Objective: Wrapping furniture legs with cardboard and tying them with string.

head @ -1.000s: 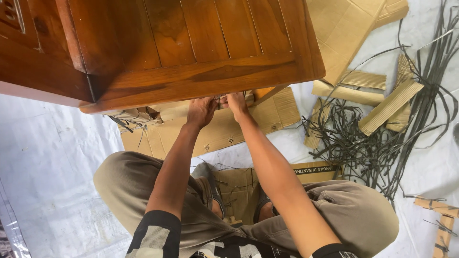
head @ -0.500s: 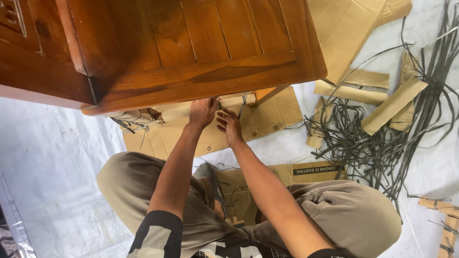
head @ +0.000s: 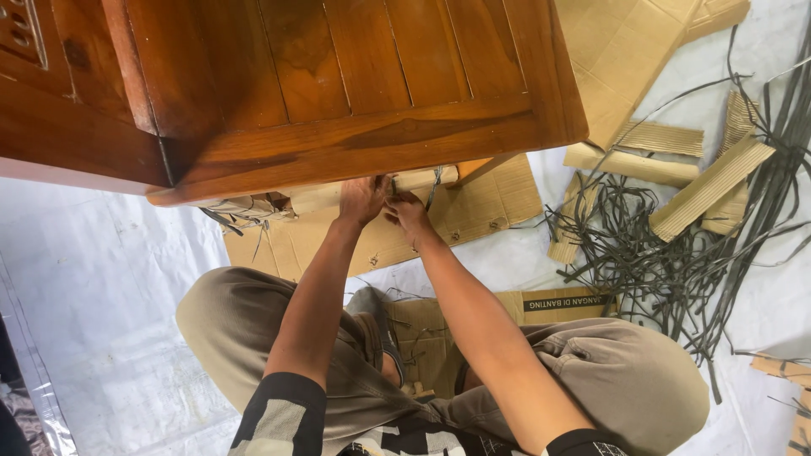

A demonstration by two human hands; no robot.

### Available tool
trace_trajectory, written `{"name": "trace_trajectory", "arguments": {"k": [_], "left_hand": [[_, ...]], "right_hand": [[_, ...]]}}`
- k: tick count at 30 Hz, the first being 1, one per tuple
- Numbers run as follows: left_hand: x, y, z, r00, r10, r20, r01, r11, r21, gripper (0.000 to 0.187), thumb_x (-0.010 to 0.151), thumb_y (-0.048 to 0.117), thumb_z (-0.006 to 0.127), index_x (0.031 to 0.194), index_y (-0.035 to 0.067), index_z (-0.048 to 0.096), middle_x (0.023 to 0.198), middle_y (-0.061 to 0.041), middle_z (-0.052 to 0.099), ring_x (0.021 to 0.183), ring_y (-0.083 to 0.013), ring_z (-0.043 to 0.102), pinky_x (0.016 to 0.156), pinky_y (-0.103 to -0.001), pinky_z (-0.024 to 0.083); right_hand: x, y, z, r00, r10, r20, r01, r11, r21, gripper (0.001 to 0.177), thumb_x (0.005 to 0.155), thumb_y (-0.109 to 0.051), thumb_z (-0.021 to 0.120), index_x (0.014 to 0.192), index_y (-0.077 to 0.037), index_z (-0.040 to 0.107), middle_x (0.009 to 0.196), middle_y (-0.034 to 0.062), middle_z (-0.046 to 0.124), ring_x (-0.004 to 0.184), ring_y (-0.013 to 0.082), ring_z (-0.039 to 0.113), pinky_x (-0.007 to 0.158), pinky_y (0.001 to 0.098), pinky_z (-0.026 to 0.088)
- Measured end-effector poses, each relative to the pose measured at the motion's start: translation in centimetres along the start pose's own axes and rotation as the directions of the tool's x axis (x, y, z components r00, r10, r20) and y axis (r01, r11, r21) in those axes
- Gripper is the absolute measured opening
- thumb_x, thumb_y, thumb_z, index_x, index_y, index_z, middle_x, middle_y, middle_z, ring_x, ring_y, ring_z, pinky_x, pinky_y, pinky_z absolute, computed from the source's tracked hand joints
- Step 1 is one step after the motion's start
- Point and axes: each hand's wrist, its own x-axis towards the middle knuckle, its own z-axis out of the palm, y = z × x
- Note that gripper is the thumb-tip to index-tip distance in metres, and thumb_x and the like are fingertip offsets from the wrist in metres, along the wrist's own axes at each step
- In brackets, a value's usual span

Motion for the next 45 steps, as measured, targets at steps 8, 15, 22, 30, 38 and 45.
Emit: {"name": "trace_trajectory", "arguments": {"k": [8, 15, 22, 30, 38, 45], "left_hand": [[0.8, 0.9, -3.9, 0.985, -0.08, 0.15, 0.139, 0.888, -0.439, 0.013, 0.097, 0.03, 0.071, 0.098, 0.017, 0.074, 0.091, -0.006, 0.076, 0.09, -0.0319, 0.074, 0.081, -0.043, 0.058], [0.9, 1.3, -3.8, 0.944, -0.151, 0.293, 0.3, 0.762, -0.574, 0.001, 0.09, 0.024, 0.078, 0.089, 0.024, 0.078, 0.068, 0.004, 0.073, 0.076, -0.0089, 0.075, 0.076, -0.023, 0.057], [0.9, 0.6, -3.1, 0.978, -0.021, 0.208, 0.128, 0.848, -0.515, 0.005, 0.085, 0.035, 0.084, 0.086, 0.036, 0.079, 0.09, 0.012, 0.076, 0.093, -0.0113, 0.071, 0.095, -0.023, 0.04], [0.9, 0.5, -2.9, 0.963, -0.029, 0.269, 0.154, 0.875, -0.458, 0.008, 0.084, 0.033, 0.082, 0.091, 0.035, 0.079, 0.105, 0.014, 0.074, 0.112, -0.0126, 0.064, 0.115, -0.036, 0.03], [0.7, -0.4, -1.8, 0.971, 0.008, 0.238, 0.098, 0.896, -0.433, 0.013, 0.08, 0.029, 0.084, 0.091, 0.035, 0.08, 0.104, 0.014, 0.074, 0.112, -0.0128, 0.065, 0.114, -0.038, 0.032], [0.8, 0.3, -2.8, 0.973, -0.001, 0.232, 0.12, 0.859, -0.498, 0.009, 0.081, 0.027, 0.083, 0.086, 0.033, 0.078, 0.1, 0.011, 0.074, 0.108, -0.0142, 0.067, 0.108, -0.034, 0.037]], "right_hand": [[-5.4, -0.3, 0.1, 0.928, -0.351, -0.125, 0.227, 0.799, -0.556, 0.021, 0.097, -0.039, 0.072, 0.105, -0.021, 0.08, 0.089, 0.0061, 0.077, 0.082, 0.0213, 0.073, 0.074, 0.0323, 0.057], [-10.1, -2.5, 1.2, 0.892, -0.43, -0.142, 0.336, 0.839, -0.428, 0.02, 0.096, -0.02, 0.074, 0.113, -0.01, 0.076, 0.084, 0.0108, 0.073, 0.079, 0.0169, 0.072, 0.068, 0.0258, 0.059], [-12.4, -4.5, 1.4, 0.9, -0.435, 0.027, 0.436, 0.899, -0.043, 0.018, 0.099, -0.023, 0.072, 0.111, -0.01, 0.072, 0.096, 0.0104, 0.074, 0.086, 0.0153, 0.071, 0.075, 0.0254, 0.056], [-12.3, -5.4, 1.5, 0.575, -0.809, 0.123, 0.681, 0.39, -0.62, 0.003, 0.092, -0.021, 0.079, 0.091, -0.019, 0.077, 0.089, -0.0009, 0.078, 0.07, 0.0116, 0.073, 0.056, 0.0184, 0.054], [-12.6, -7.7, 2.0, 0.227, -0.927, 0.299, 0.73, -0.041, -0.682, 0.003, 0.094, -0.012, 0.072, 0.091, -0.013, 0.073, 0.115, 0.004, 0.072, 0.097, 0.0253, 0.074, 0.08, 0.0351, 0.062], [-10.0, -6.5, 1.0, 0.479, -0.878, 0.014, 0.661, 0.35, -0.663, 0.008, 0.088, -0.013, 0.08, 0.09, -0.016, 0.073, 0.08, 0.0083, 0.075, 0.077, 0.0282, 0.076, 0.065, 0.0354, 0.059]]}}
